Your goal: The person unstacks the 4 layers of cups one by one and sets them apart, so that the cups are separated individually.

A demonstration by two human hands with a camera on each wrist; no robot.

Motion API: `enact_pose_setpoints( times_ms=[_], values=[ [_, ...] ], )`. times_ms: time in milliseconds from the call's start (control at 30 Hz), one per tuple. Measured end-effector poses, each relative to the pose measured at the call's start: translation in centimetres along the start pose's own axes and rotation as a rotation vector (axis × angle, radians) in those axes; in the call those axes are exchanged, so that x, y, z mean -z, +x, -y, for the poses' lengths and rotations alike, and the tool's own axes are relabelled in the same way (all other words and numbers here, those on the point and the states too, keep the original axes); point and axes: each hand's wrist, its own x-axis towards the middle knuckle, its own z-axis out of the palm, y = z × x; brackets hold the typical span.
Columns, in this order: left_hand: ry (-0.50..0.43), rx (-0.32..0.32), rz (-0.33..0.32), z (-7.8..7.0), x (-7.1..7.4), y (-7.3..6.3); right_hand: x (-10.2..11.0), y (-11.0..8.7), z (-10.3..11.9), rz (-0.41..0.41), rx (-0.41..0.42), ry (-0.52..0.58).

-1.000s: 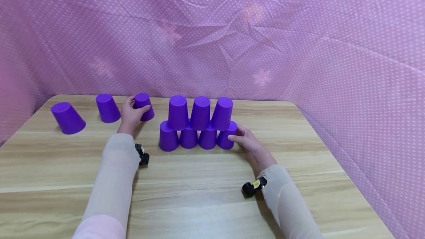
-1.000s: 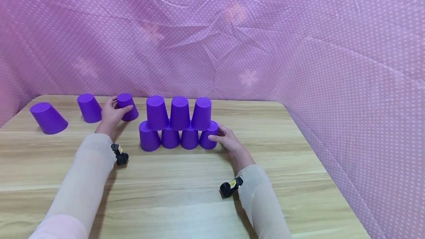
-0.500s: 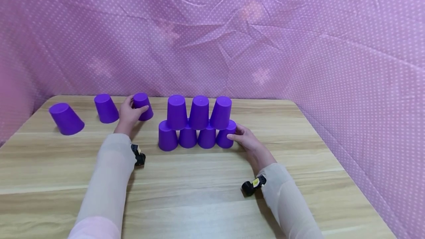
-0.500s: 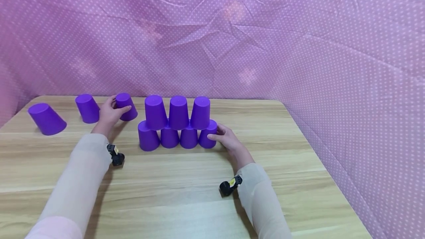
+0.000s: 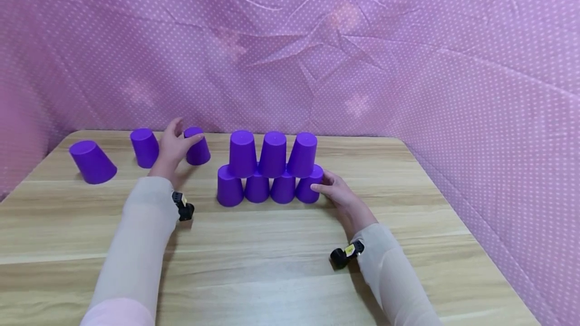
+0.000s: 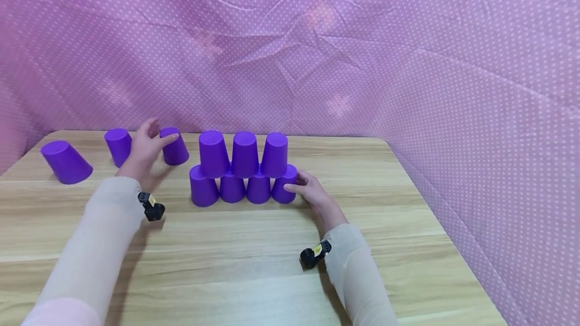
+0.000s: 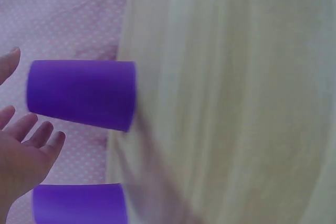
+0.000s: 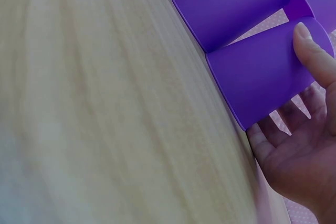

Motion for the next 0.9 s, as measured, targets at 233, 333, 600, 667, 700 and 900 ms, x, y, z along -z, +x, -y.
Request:
enact_pose_setpoints(
  times_ms=[233,333,600,667,700,900],
  values=[
    [-0.068,-0.043,-0.007,-2.0,0.9,0.0,0.1,-0.1,0.1,0.008,0.005,-0.007],
    [-0.088,-0.058,0.000,-3.0,1.2,-0.2,0.0,-0.1,0.1,0.000,0.001,-0.001],
    [-0.137,-0.119,0.020,-5.1,1.3,-0.9,-0.2,-0.1,-0.1,0.000,-0.009,-0.014],
    [-0.149,-0.141,0.035,-5.7,1.1,-1.1,-0.2,-0.1,-0.1,-0.001,-0.011,-0.018],
    [-0.158,-0.154,0.041,-6.0,1.0,-1.2,-0.2,0.0,-0.1,0.000,-0.011,-0.018],
    [-0.205,-0.217,0.065,-7.1,0.1,-2.2,-0.1,0.1,0.0,0.003,-0.004,-0.025]
  ],
)
